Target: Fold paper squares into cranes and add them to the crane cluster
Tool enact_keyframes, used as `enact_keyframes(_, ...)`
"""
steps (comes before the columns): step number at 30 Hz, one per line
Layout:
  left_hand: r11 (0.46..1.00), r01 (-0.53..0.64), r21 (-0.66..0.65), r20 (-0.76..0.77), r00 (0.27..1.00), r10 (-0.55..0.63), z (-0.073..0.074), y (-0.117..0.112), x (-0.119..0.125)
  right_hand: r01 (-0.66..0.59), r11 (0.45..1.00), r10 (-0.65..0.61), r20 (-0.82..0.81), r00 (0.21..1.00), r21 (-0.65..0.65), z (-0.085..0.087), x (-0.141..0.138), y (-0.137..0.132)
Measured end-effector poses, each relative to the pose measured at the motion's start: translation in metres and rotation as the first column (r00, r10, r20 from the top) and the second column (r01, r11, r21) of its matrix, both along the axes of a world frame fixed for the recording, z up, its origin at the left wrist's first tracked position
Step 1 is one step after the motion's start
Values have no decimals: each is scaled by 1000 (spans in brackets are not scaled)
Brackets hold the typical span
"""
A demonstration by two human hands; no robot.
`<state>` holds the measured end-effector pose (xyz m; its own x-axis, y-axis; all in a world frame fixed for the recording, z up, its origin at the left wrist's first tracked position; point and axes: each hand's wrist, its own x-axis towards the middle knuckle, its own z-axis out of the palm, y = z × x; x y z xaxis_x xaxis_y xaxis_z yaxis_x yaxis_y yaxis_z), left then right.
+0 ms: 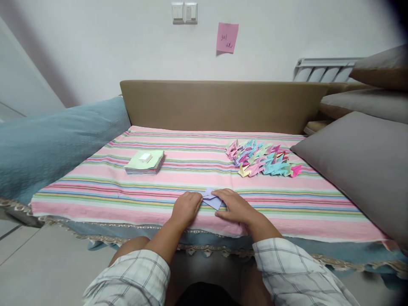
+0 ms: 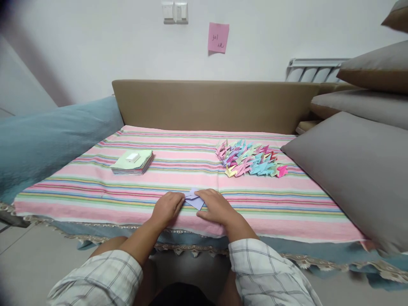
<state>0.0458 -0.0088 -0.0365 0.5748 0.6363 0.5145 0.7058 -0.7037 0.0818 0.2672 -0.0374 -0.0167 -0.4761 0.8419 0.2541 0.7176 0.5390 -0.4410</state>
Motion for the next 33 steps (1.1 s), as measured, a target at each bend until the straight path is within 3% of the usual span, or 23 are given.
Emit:
enact_keyframes(6,998,47,-46,74,996,-44,3,-1,1,98,991,-104,56,993,92,-1,-16,-4)
enact_keyframes(10,993,77,-93,233,971,-54,5,-6,2,173,976,-179,36,983,129,-4,-23,-1)
enact_keyframes(12,986,65,-152,404,915,2,3,-9,3,200,972,-195,-54,979,121,-4,-23,2)
enact_keyframes(14,958,110,-264,604,793,75,0,-10,6,239,966,-210,-236,949,100,-2,-24,3)
enact_keyframes(15,925,180,-334,688,718,109,-1,-10,8,255,965,-217,-353,910,66,-1,-25,3)
enact_keyframes(17,809,364,-461,791,582,188,-2,-10,13,234,970,-232,-585,777,-74,0,-31,1)
enact_keyframes(20,607,574,-550,832,438,341,1,-10,20,-7,932,-293,-766,572,-362,-3,-42,-2)
enact_keyframes(22,548,630,-550,831,351,431,5,-10,23,-96,886,-347,-786,511,-453,-5,-48,-4)
enact_keyframes(24,536,640,-551,821,301,484,8,-11,23,-112,868,-377,-787,489,-485,-6,-49,-3)
enact_keyframes(26,514,633,-579,803,333,494,11,-10,22,-119,864,-395,-806,442,-489,-6,-46,-1)
enact_keyframes(30,458,619,-638,770,500,397,11,-8,18,-110,857,-460,-845,273,-503,-6,-39,6)
enact_keyframes(31,470,607,-640,768,520,374,10,-7,18,-91,857,-472,-843,258,-508,-7,-38,8)
enact_keyframes(33,544,560,-625,776,524,351,7,-3,16,-29,856,-492,-831,261,-516,-10,-39,11)
